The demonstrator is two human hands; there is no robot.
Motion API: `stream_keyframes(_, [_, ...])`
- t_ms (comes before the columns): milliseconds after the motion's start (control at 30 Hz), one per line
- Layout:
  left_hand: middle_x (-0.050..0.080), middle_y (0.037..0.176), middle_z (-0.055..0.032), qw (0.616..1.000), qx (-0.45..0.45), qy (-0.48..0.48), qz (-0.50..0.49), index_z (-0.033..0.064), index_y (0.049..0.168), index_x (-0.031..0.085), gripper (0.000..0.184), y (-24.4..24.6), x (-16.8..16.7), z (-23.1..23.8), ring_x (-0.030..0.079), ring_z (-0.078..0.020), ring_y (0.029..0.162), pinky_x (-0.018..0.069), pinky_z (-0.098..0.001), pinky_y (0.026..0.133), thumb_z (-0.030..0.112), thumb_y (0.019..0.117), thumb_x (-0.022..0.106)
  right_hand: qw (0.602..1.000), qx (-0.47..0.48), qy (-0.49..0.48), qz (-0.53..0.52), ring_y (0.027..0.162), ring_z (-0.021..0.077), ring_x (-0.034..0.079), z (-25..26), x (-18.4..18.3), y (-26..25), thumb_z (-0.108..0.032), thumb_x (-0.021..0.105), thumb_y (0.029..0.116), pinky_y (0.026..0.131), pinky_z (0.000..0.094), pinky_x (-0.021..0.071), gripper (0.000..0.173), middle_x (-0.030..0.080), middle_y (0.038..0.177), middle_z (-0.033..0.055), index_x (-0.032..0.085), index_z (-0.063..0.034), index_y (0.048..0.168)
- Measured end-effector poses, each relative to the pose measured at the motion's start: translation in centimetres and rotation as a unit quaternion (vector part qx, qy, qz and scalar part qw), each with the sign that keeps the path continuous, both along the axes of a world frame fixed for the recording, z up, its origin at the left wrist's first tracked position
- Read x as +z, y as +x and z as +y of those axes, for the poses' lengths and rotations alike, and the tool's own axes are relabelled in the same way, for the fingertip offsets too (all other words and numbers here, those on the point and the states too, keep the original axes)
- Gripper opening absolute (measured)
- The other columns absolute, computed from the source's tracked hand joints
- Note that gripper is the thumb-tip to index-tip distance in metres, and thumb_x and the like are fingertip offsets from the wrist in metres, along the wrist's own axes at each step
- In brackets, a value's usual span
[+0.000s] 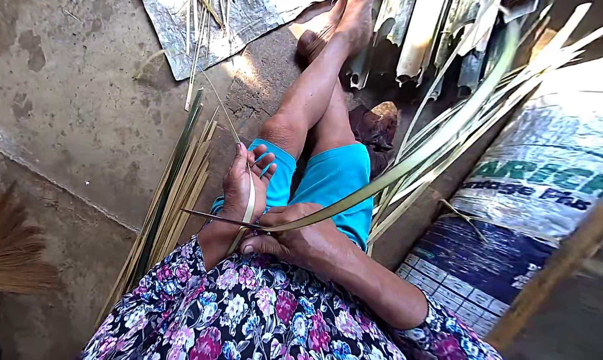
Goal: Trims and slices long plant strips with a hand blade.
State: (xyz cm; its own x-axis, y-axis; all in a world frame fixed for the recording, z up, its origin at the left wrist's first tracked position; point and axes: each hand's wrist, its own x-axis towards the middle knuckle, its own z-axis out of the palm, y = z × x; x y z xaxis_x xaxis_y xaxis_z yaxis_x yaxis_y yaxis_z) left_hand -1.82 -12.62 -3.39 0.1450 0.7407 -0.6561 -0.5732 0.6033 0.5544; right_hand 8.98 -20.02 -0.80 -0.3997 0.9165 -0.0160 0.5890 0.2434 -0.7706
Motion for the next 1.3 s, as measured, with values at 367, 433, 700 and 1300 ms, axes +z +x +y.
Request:
stream_keyframes(367, [0.062, 0.075, 0.0051, 0.994, 0.095, -0.028, 0.035, 0.0193, 0.083, 0.050, 0.041, 2.0, -0.6, 4.2, 0.066, -0.0092, 0.076, 0.0552, -0.0282, 0.073, 0.042, 0.1118, 0.032, 0.998, 0.051, -0.016, -0.039, 0.062, 0.0258, 0.068, -1.7, -0.5, -2.7, -0.059, 0.045, 0.1012, 0.051, 0.0434, 0.0492, 0.063, 0.065, 0.067, 0.0092, 0.067, -0.0067, 0.074])
stream_keyframes(433, [0.063, 0.077, 0.0045, 0.994, 0.097, -0.030, 0.041, 0.0188, 0.084, 0.050, 0.041, 1.9, -0.9, 4.4, 0.066, -0.0093, 0.076, 0.0550, -0.0283, 0.073, 0.043, 0.1119, 0.031, 0.992, 0.098, -0.062, -0.040, 0.063, 0.0291, 0.068, -1.7, 0.0, -2.8, -0.058, 0.046, 0.1019, 0.053, 0.0468, 0.0498, 0.065, 0.065, 0.068, 0.0121, 0.067, -0.0039, 0.073])
stream_keyframes(700, [0.044, 0.052, 0.0124, 0.996, 0.067, 0.051, -0.041, 0.0226, 0.078, 0.049, 0.044, -2.2, -4.8, 8.3, 0.046, -0.0013, 0.045, 0.0487, -0.0179, 0.053, 0.040, 0.1122, 0.028, 0.993, -0.065, 0.035, -0.094, 0.065, 0.0231, 0.068, -2.7, 0.3, -0.1, -0.035, 0.055, 0.1015, 0.049, 0.0397, 0.0509, 0.028, 0.069, 0.085, 0.0063, 0.074, -0.0150, 0.107])
stream_keyframes(1300, [0.059, 0.136, -0.0272, 0.684, -0.338, 0.480, 0.434, -0.0045, 0.139, 0.057, 0.059, -3.0, -2.4, 6.7, 0.060, -0.0355, 0.123, 0.0473, -0.0511, 0.105, 0.042, 0.1056, 0.042, 0.854, -0.083, -0.375, 0.350, 0.052, -0.0069, 0.053, -1.3, -2.6, 13.0, -0.020, 0.051, 0.1041, 0.048, 0.0102, 0.0416, 0.036, 0.074, 0.082, -0.0045, 0.053, -0.0055, 0.137])
